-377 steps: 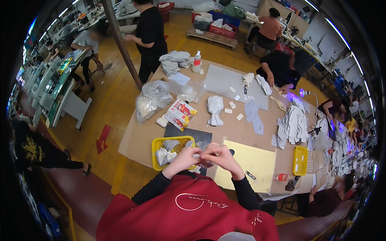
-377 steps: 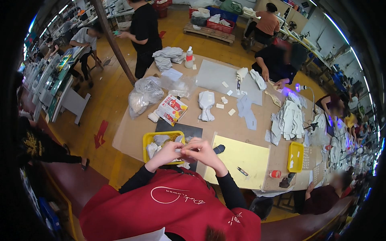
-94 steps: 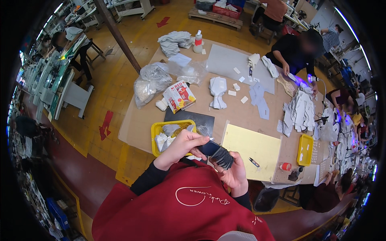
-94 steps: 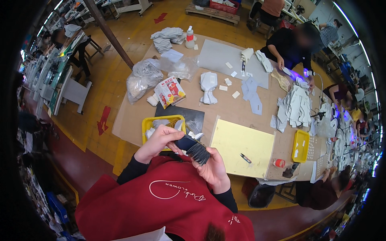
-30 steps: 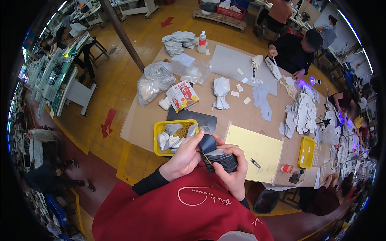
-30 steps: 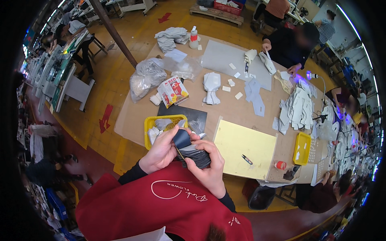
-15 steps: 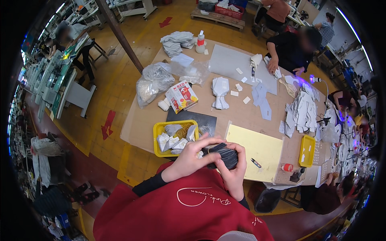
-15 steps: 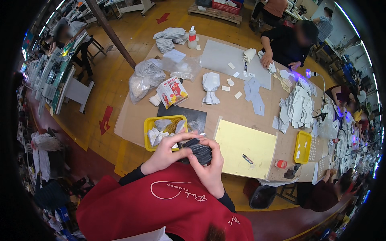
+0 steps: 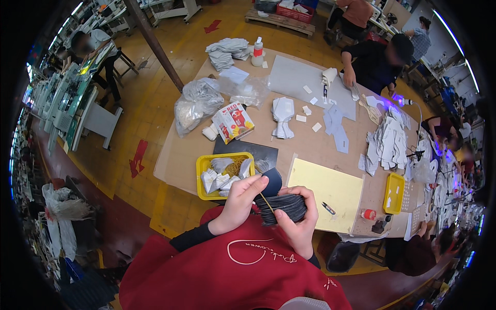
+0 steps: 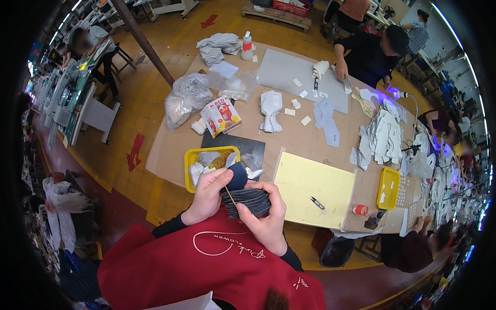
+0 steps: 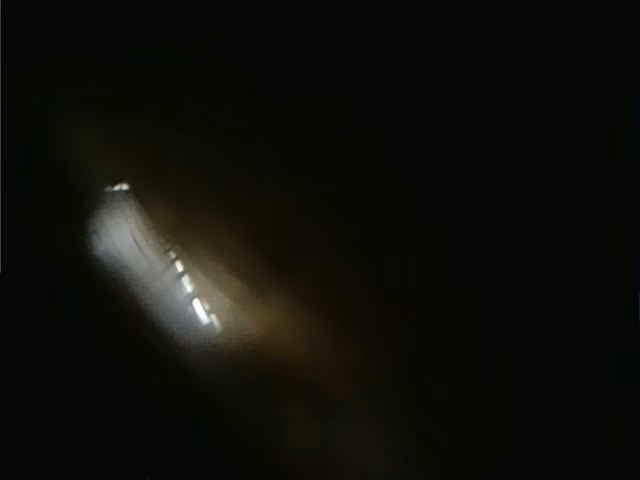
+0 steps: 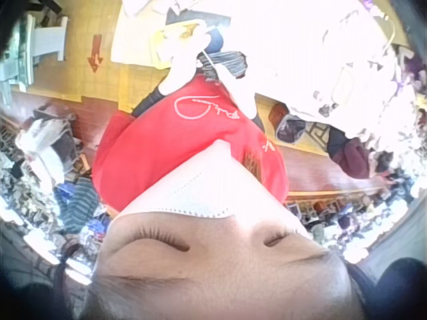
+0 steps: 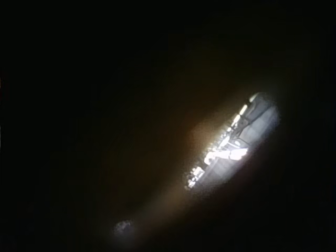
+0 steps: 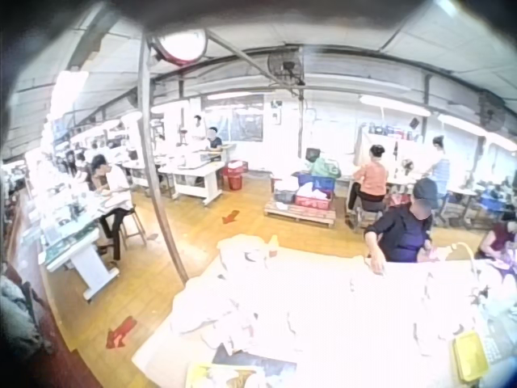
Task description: The person folds small white fabric pieces and stacks them into a yellow tray. They then handle a bundle of dark fabric pieces, separating and stacking them on the table. The person continues to fold and organize fabric pieces throughout the clip.
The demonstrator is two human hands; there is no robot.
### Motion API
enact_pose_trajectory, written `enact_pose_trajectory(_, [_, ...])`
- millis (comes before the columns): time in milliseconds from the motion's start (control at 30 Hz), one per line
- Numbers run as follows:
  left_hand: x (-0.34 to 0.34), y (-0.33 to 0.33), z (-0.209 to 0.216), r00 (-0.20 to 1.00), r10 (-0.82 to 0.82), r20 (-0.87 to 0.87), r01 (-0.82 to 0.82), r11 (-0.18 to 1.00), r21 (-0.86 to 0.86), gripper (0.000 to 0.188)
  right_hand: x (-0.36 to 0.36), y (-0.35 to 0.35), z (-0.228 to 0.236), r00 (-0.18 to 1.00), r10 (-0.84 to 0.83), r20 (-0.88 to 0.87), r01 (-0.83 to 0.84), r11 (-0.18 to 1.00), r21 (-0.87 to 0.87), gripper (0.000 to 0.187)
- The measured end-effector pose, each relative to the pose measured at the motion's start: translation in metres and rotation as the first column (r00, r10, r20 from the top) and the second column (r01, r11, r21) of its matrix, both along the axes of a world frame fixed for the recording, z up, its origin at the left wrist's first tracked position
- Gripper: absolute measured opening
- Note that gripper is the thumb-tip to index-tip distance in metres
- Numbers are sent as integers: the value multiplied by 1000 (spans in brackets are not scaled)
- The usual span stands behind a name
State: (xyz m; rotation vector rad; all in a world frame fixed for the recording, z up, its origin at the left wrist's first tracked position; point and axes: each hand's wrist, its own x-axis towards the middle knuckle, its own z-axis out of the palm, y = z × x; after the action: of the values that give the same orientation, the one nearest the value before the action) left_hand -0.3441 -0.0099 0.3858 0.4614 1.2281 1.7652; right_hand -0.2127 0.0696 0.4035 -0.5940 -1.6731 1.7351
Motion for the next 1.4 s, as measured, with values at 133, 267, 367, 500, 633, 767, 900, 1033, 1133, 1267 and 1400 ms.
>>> enact_pose_trajectory(133, [-4, -2, -5, 999, -37, 25, 37, 999, 4, 31, -1, -2, 9, 1000, 26, 5, -24, 985, -169, 43])
enact_pose_trajectory(267, [-12, -6, 6, 967, -190, -170, 180, 981, -74, 32, 0, -1, 8, 999, 12, -30, -23, 933, -359, 39])
enact_pose_trajectory(367, [-30, -10, 24, 813, -365, -453, 341, 930, -137, 41, 3, 6, -1, 994, 26, -106, -75, 871, -485, 36])
enact_pose_trajectory(500, [-30, -10, 33, 766, -452, -458, 402, 892, -209, 55, 3, 11, -12, 982, 4, -191, -100, 862, -496, 39])
enact_pose_trajectory(633, [-29, -12, 19, 911, -376, -169, 373, 926, -55, 54, 4, 16, -23, 990, -34, -140, -13, 947, -321, 37])
enact_pose_trajectory(767, [-36, -16, 11, 918, -388, -80, 389, 921, 0, 46, 5, 21, -11, 999, 17, -48, -32, 945, -325, 29])
enact_pose_trajectory(900, [-41, -17, 14, 870, -484, -96, 490, 870, 60, 42, 5, 23, -6, 994, 102, -31, -106, 943, -315, 20])
enact_pose_trajectory(1033, [-38, -18, 8, 864, -501, -51, 503, 864, 18, 60, 3, 21, -3, 999, 18, 47, -5, 964, -265, 12])
enact_pose_trajectory(1133, [-29, -12, 1, 936, -346, 67, 320, 914, 250, 83, 3, 21, -9, 994, -105, -29, 94, 960, -263, 9])
enact_pose_trajectory(1267, [-19, -3, 9, 964, -237, 119, 177, 909, 377, 103, 0, 17, -14, 985, -150, -81, 118, 943, -311, 9])
enact_pose_trajectory(1400, [-6, 3, 1, 972, -161, 168, 99, 939, 329, 108, -9, 4, -13, 990, -130, -60, 100, 929, -355, 9])
